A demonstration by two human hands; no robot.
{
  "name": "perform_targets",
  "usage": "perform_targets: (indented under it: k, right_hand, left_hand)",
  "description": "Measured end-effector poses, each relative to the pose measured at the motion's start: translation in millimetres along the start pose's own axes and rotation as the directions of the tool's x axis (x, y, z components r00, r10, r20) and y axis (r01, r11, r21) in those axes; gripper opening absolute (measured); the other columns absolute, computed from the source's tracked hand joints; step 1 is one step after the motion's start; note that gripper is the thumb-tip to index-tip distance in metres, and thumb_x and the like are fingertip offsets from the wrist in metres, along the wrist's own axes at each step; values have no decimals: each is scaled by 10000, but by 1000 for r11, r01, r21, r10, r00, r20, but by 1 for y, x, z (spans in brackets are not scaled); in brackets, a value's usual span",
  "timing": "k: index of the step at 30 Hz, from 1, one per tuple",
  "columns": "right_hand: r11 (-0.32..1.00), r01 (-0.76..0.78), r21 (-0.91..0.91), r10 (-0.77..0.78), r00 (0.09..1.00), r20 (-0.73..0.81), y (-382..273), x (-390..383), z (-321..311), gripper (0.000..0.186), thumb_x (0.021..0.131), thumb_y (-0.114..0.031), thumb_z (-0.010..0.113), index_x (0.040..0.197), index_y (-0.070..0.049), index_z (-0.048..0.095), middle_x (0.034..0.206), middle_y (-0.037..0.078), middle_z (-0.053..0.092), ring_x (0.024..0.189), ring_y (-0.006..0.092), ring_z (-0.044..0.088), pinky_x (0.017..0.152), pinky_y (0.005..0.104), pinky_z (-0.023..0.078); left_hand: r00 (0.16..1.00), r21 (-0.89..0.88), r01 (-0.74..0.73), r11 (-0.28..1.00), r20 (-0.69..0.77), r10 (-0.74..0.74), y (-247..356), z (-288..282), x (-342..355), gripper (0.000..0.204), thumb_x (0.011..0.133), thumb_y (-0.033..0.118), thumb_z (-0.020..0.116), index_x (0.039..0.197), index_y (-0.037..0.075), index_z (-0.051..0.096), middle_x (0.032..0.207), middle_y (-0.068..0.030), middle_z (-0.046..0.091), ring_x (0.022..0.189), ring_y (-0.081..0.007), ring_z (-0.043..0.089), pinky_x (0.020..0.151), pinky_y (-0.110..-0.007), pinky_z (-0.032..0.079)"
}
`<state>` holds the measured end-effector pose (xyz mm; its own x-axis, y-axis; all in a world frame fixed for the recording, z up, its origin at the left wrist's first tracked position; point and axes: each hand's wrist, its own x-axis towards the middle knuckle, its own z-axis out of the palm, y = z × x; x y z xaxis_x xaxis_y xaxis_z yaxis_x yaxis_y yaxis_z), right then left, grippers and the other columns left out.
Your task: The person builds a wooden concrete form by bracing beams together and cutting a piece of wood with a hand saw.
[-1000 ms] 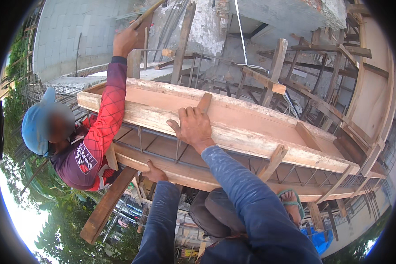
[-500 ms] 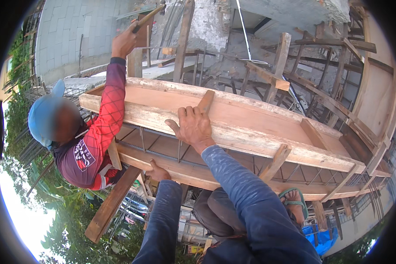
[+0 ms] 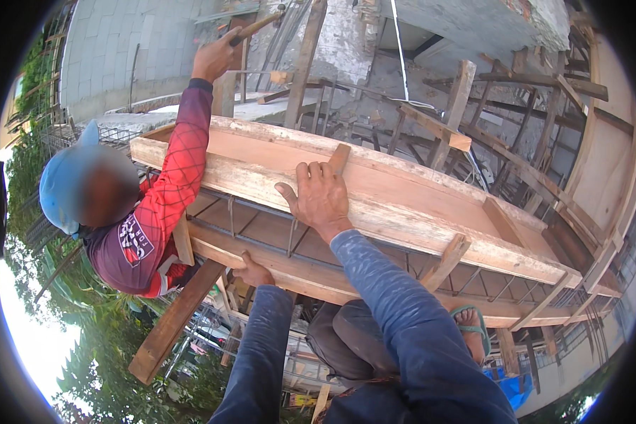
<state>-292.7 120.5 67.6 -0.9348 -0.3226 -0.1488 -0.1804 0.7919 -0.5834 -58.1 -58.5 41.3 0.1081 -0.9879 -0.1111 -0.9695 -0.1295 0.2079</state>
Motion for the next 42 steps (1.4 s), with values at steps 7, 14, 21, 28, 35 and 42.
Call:
perform_targets:
  k: [7, 14, 21, 28, 35, 42]
  right_hand:
    - [1000, -6, 1, 6, 1000, -6, 2, 0, 1, 541, 952, -578, 535, 1011, -48, 622, 929, 106, 613, 918, 264, 613, 696, 404, 517]
    - [1000, 9, -5, -9, 999, 40, 1, 2, 1, 501, 948, -553, 560, 924, -56, 620, 850, 98, 606, 846, 266, 622, 661, 407, 507]
    - [1000, 7, -1, -7, 1000, 1, -3, 4, -1, 477, 945, -534, 583, 880, -62, 609, 812, 92, 594, 806, 257, 621, 611, 395, 499]
    - [1000, 3, -13, -3, 1000, 8, -4, 7, -1, 486, 954, -545, 568, 882, -65, 606, 812, 93, 596, 795, 261, 628, 607, 393, 508]
    - [999, -15, -45, 16, 1000, 8, -3, 8, 1, 502, 969, -559, 531, 885, -69, 596, 834, 97, 609, 807, 271, 635, 604, 402, 519]
    - [999, 14, -51, -15, 1000, -17, -8, 8, 2, 493, 966, -553, 539, 891, -70, 597, 842, 101, 613, 847, 280, 641, 602, 404, 517]
  left_hand:
    - [1000, -38, -3, 999, 8, 4, 9, -3, -3, 755, 885, 591, 605, 1157, -77, 382, 993, -415, 613, 914, -551, 625, 803, -597, 495]
    - [1000, 32, -20, 999, -12, 21, 11, -3, 0, 737, 898, 584, 598, 1159, -71, 380, 979, -402, 621, 919, -550, 630, 807, -612, 498]
    - [1000, 0, -28, 1000, 0, 28, 10, -3, 3, 750, 899, 585, 597, 1172, -77, 376, 970, -411, 615, 896, -553, 636, 773, -605, 510]
    - [1000, 33, -9, 999, -2, 9, 11, -3, 7, 747, 890, 591, 601, 1173, -64, 379, 974, -412, 613, 886, -558, 633, 766, -614, 494]
    - [999, 12, 26, 1000, 36, -27, 21, -8, 0, 780, 872, 593, 603, 1218, -68, 373, 997, -421, 594, 931, -572, 601, 829, -642, 440]
    - [1000, -44, -20, 999, -21, 20, 13, -7, 8, 783, 862, 615, 604, 1167, -73, 392, 966, -397, 595, 881, -572, 594, 798, -652, 429]
